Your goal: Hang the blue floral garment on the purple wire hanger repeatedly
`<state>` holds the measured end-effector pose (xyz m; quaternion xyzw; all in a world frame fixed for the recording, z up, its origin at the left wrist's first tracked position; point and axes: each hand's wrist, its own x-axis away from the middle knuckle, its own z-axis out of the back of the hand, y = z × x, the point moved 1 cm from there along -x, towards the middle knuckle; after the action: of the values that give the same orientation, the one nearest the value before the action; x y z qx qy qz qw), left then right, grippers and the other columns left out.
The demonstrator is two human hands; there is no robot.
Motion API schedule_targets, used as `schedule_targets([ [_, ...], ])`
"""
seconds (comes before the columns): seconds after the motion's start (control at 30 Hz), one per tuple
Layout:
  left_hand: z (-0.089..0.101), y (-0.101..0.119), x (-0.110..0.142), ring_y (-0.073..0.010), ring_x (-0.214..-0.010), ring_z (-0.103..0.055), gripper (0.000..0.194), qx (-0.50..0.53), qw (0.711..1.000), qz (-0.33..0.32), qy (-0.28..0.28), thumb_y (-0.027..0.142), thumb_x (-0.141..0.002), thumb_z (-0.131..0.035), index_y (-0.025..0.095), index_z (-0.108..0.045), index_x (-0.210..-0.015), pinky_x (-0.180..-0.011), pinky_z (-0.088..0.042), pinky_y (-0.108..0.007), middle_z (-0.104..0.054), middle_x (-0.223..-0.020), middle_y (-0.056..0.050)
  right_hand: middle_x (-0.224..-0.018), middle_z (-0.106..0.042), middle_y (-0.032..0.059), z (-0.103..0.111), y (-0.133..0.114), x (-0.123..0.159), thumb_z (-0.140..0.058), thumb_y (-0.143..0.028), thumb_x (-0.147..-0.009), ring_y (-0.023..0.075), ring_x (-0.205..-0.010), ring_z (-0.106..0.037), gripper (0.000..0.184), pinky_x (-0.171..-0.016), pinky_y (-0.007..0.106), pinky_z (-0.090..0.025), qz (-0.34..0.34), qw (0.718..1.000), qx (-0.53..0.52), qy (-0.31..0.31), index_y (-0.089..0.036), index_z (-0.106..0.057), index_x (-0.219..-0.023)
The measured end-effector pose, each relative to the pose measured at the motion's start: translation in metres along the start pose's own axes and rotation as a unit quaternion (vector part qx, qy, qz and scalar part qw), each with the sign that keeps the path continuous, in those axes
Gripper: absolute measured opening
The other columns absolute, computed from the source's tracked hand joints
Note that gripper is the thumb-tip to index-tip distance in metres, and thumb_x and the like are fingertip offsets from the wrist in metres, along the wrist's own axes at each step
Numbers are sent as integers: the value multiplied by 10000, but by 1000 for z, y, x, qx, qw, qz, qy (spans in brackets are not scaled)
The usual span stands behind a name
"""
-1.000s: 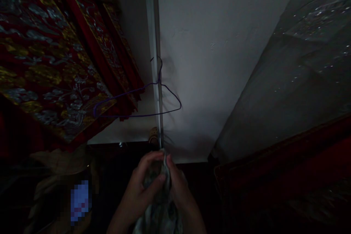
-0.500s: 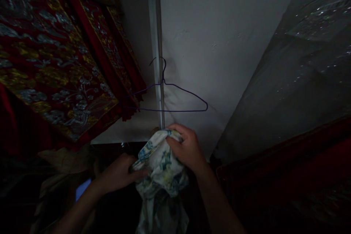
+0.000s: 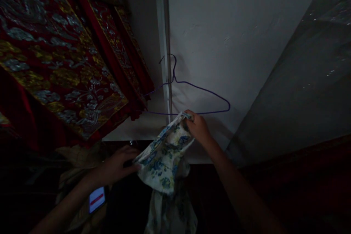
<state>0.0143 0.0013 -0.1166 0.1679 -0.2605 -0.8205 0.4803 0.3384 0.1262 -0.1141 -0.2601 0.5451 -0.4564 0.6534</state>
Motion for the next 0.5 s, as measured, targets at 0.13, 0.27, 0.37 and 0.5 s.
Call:
schedule_targets([
  [0.13,-11,24,-7,-272,-1077,-597,269,220,973,-17,61,427,-906,-626,217,-746,-1024,-962,-467,-356,-701,-1139,-90,-569,-508,-27,42,-16,3,-549,-324,-810,133,-556,-469,210,-542,243,-344,22,997,55,56,-199,-576,-643],
  [0.27,-30,36,-17,-231,-907,-586,370,242,969,4,50,503,-857,-673,204,-658,-1074,-788,-490,-297,-671,-996,-50,-533,-462,-29,62,-38,1,-594,-338,-759,128,-527,-429,224,-502,245,-306,29,990,96,101,-200,-561,-586],
  [0.37,-37,37,-26,-234,-916,-574,366,118,992,-18,41,530,-856,-679,196,-671,-1003,-827,-459,-296,-657,-932,-51,-520,-457,-31,68,-45,1,-612,-309,-708,127,-527,-442,181,-499,239,-304,39,986,119,107,-196,-579,-571],
  [0.5,-34,45,-23,-153,-637,-480,623,193,978,26,-75,667,-974,-360,171,-611,-693,-639,-422,-267,-531,-661,-10,-490,-434,-33,69,-45,1,-617,-333,-698,117,-497,-419,237,-477,237,-288,36,991,100,83,-204,-528,-520],
])
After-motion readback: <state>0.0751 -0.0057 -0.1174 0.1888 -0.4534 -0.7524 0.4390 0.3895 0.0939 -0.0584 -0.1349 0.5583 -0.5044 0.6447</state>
